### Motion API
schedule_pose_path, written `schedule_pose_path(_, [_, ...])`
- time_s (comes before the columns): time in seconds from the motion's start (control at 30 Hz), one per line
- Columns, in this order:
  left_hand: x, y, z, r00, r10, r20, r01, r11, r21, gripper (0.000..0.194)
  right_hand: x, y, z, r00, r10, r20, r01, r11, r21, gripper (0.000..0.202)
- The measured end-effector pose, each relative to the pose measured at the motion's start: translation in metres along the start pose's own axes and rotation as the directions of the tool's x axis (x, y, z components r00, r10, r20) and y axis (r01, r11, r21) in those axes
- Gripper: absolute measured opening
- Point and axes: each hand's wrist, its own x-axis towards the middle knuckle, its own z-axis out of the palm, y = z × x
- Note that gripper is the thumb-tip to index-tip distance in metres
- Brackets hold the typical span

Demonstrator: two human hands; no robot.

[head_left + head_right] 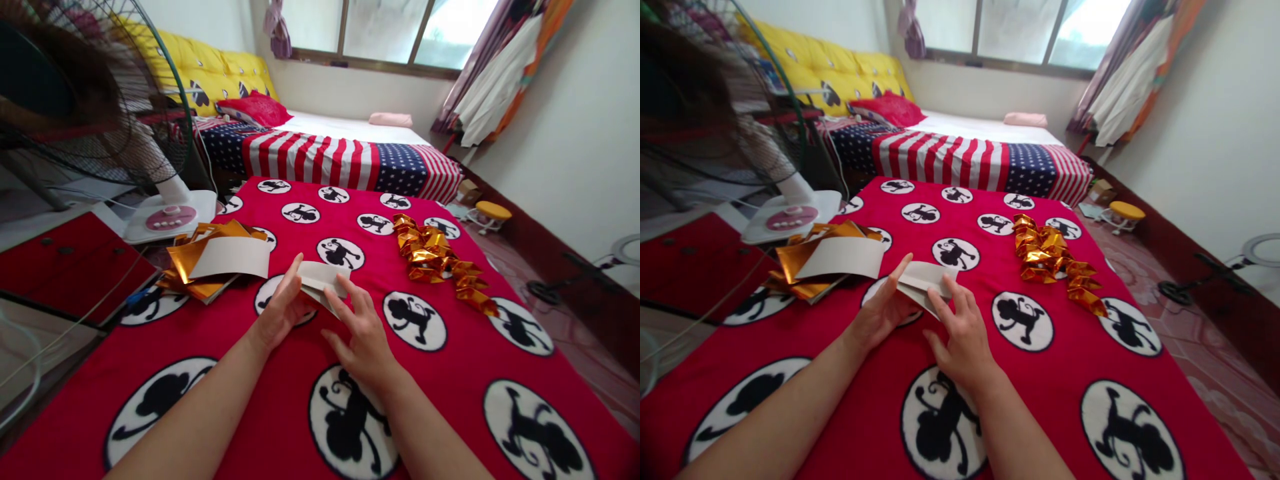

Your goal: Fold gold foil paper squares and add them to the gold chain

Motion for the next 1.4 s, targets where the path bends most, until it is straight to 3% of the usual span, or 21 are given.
schedule_pose_path(0.17, [0.001, 0.002, -0.004, 0.997, -0.026, -0.067, 0.031, 0.997, 0.071, 0.082, 0.000, -0.004, 0.001, 1.000, -0.026, -0.014, 0.028, 0.992, 0.126, 0.060])
schedule_pose_path(0.4, [0.003, 0.002, -0.003, 0.997, -0.066, -0.047, 0.072, 0.984, 0.164, 0.088, -0.002, 0.005, -0.006, 0.966, 0.179, -0.186, -0.092, 0.912, 0.400, 0.038])
schedule_pose_path(0.73, [0.005, 0.002, -0.001, 0.994, -0.053, -0.091, 0.070, 0.977, 0.199, 0.076, -0.002, 0.006, -0.006, 0.960, 0.223, -0.171, -0.120, 0.876, 0.467, 0.037])
schedule_pose_path(0.93, [0.004, 0.003, 0.001, 0.989, -0.049, -0.137, 0.081, 0.969, 0.232, 0.073, 0.000, 0.003, -0.008, 0.978, 0.174, -0.111, -0.101, 0.874, 0.475, 0.064])
schedule_pose_path(1.23, [0.005, 0.000, -0.004, 0.983, 0.000, -0.182, 0.050, 0.961, 0.273, 0.050, 0.000, 0.007, -0.001, 0.957, 0.265, -0.120, -0.163, 0.830, 0.534, 0.057])
schedule_pose_path(1.4, [0.008, 0.001, -0.004, 0.989, 0.001, -0.150, 0.037, 0.967, 0.254, 0.049, 0.000, 0.008, 0.003, 0.916, 0.371, -0.155, -0.235, 0.805, 0.544, 0.039])
